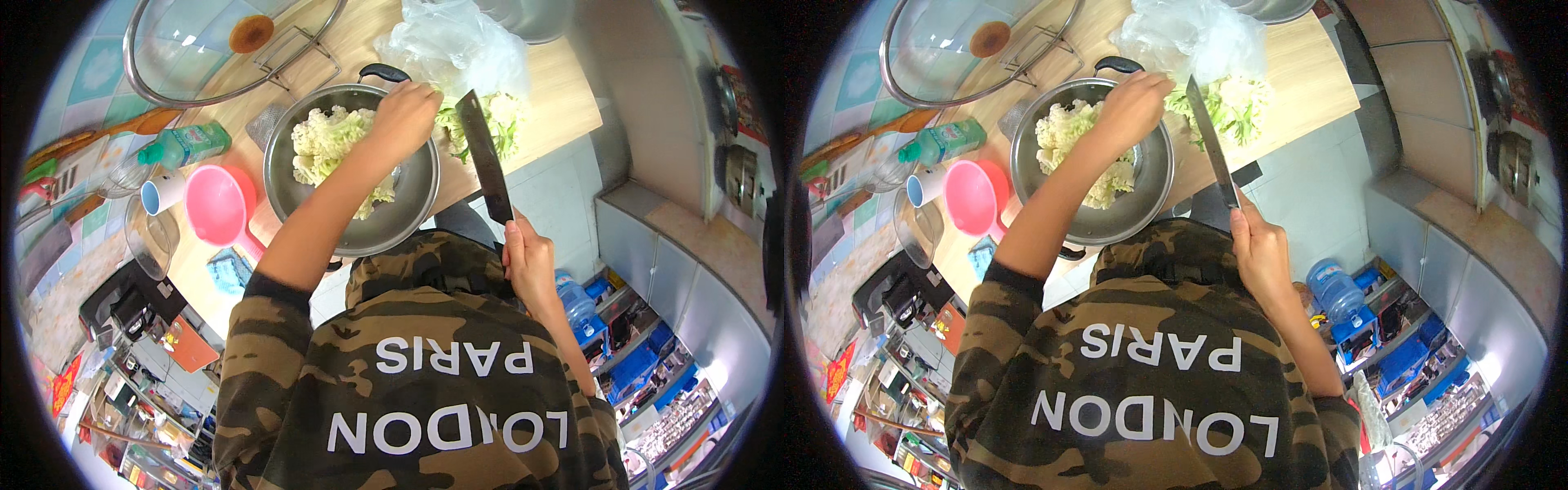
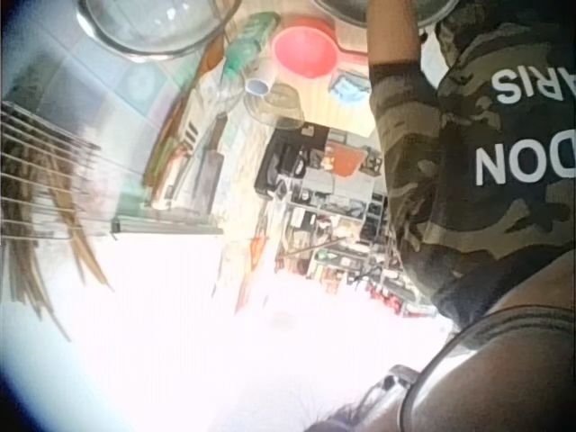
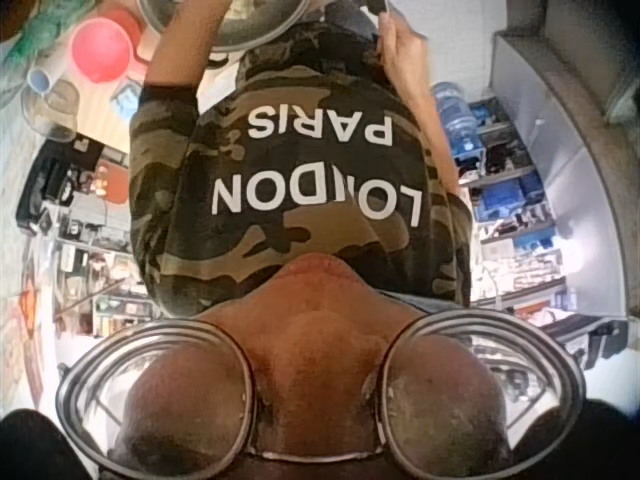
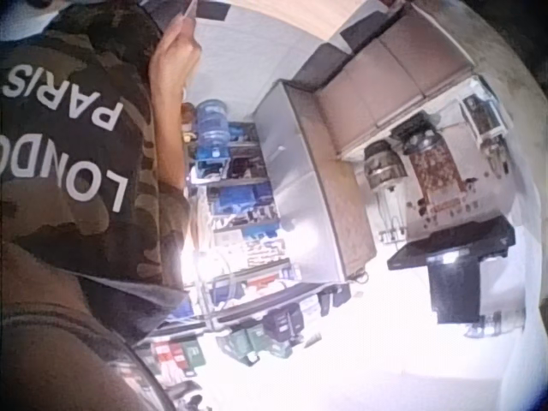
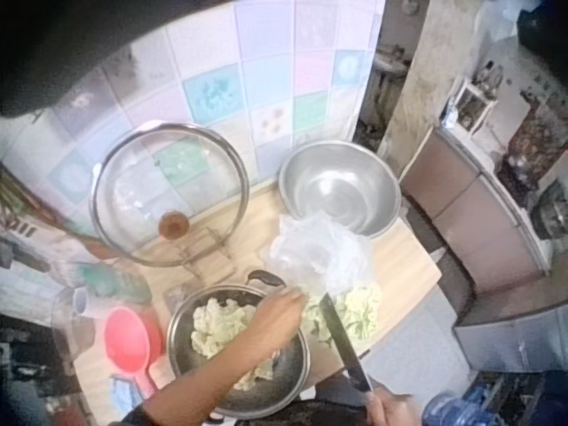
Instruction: The person retrieves a head of cauliflower from a shelf, places it on a countertop, and uses a cleaver to cut it into florets. The florets are placed into a metal bowl, and the person discards the core and leaves.
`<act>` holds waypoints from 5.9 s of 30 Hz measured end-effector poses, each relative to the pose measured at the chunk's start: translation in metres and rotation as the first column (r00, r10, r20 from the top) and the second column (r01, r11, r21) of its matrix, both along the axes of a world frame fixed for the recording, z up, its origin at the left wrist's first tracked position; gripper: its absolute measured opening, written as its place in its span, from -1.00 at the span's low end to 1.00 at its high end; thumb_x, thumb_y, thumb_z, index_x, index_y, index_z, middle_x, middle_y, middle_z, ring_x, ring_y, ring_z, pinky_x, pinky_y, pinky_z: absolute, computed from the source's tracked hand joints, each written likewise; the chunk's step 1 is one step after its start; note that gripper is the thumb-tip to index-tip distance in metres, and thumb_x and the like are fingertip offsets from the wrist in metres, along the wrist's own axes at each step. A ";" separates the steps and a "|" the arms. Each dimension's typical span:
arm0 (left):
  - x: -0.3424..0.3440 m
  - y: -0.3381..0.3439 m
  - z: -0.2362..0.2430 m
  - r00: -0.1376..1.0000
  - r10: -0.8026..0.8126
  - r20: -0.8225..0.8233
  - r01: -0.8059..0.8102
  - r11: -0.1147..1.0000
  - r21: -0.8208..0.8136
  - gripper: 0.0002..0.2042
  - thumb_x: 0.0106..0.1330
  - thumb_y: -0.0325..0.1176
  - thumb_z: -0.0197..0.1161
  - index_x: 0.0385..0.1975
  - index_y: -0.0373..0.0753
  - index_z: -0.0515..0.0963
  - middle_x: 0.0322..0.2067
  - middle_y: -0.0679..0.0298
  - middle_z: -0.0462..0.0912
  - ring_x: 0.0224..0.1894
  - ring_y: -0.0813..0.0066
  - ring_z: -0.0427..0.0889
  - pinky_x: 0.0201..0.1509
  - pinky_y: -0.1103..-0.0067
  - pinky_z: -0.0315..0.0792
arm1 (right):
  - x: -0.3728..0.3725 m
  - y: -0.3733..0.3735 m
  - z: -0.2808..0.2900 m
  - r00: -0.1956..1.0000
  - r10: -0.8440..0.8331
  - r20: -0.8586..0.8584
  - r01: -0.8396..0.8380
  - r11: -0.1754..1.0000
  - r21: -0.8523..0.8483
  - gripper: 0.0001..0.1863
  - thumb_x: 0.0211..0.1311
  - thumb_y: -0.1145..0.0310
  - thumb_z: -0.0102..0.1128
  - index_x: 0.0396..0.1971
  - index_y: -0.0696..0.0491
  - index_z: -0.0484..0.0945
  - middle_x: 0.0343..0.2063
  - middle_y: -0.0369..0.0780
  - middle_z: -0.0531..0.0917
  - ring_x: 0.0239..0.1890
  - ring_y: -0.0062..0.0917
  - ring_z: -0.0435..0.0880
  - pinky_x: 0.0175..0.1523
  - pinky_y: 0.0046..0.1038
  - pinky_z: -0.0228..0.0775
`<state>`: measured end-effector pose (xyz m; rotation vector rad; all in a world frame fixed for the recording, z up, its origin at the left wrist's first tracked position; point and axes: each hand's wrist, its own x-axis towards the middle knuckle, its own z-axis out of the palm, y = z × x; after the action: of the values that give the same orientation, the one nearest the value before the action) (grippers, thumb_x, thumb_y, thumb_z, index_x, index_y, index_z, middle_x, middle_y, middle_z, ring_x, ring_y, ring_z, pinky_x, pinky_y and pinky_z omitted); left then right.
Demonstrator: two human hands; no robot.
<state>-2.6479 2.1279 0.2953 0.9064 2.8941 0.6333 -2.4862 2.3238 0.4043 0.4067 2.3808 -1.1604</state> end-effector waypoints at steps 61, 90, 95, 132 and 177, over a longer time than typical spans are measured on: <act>0.036 -0.016 0.071 0.960 -0.110 0.257 0.041 0.964 0.261 -0.64 0.05 -0.51 0.18 -0.09 -0.13 0.51 -0.12 0.11 0.48 -0.11 0.18 0.49 -0.07 0.42 0.40 | 0.006 0.041 0.029 0.956 -0.282 -0.079 0.285 0.958 0.030 -0.53 0.40 0.14 -0.29 -0.14 0.26 0.48 -0.84 -0.33 0.36 -0.83 -0.72 0.28 -0.71 -0.64 0.11; 0.063 0.031 0.093 0.764 -0.136 0.631 -0.591 0.246 0.769 -0.44 -0.07 -0.64 0.31 0.02 -0.19 0.39 0.00 0.32 0.32 0.04 0.50 0.35 0.11 0.57 0.28 | 0.007 0.145 0.036 0.868 -0.470 -0.162 0.336 0.795 -0.505 -0.56 0.37 0.10 -0.26 -0.36 0.22 0.41 -0.80 -0.25 0.42 -0.82 -0.66 0.34 -0.70 -0.66 0.16; 0.112 0.006 0.128 0.741 0.041 0.670 -0.663 0.202 0.721 -0.34 -0.10 -0.68 0.24 0.12 -0.15 0.29 -0.07 0.31 0.33 0.03 0.50 0.32 0.13 0.57 0.22 | -0.050 0.122 0.039 0.922 -0.074 -0.379 -0.134 0.859 -0.494 -0.52 0.36 0.09 -0.28 -0.34 0.27 0.41 -0.79 -0.19 0.46 -0.80 -0.63 0.38 -0.66 -0.62 0.20; 0.175 -0.092 0.140 0.860 0.510 -0.010 -0.382 0.657 0.650 -0.64 -0.29 -0.67 0.13 -0.39 -0.19 0.51 -0.20 0.18 0.37 -0.10 0.18 0.38 -0.11 0.43 0.34 | -0.074 -0.128 0.063 0.409 0.530 -0.743 -0.653 0.739 0.168 -0.34 -0.13 0.63 0.29 0.10 -0.05 0.41 -0.37 -0.22 0.60 -0.56 -0.60 0.34 -0.37 -0.64 0.30; 0.183 -0.062 0.144 0.409 0.909 -0.084 -0.732 0.382 0.564 -0.69 -0.30 -0.65 0.13 -0.46 -0.22 0.51 -0.19 0.20 0.33 -0.11 0.30 0.35 -0.01 0.50 0.25 | -0.095 0.033 0.066 0.869 0.374 -0.323 -0.492 0.717 -0.494 -0.84 0.23 0.48 0.00 -0.29 0.28 0.44 -0.66 -0.29 0.49 -0.72 -0.75 0.37 -0.59 -0.69 0.21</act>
<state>-2.4652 2.0655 0.4398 -0.7831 3.4923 1.3428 -2.5816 2.3568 0.4700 -0.4772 1.9715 -1.6291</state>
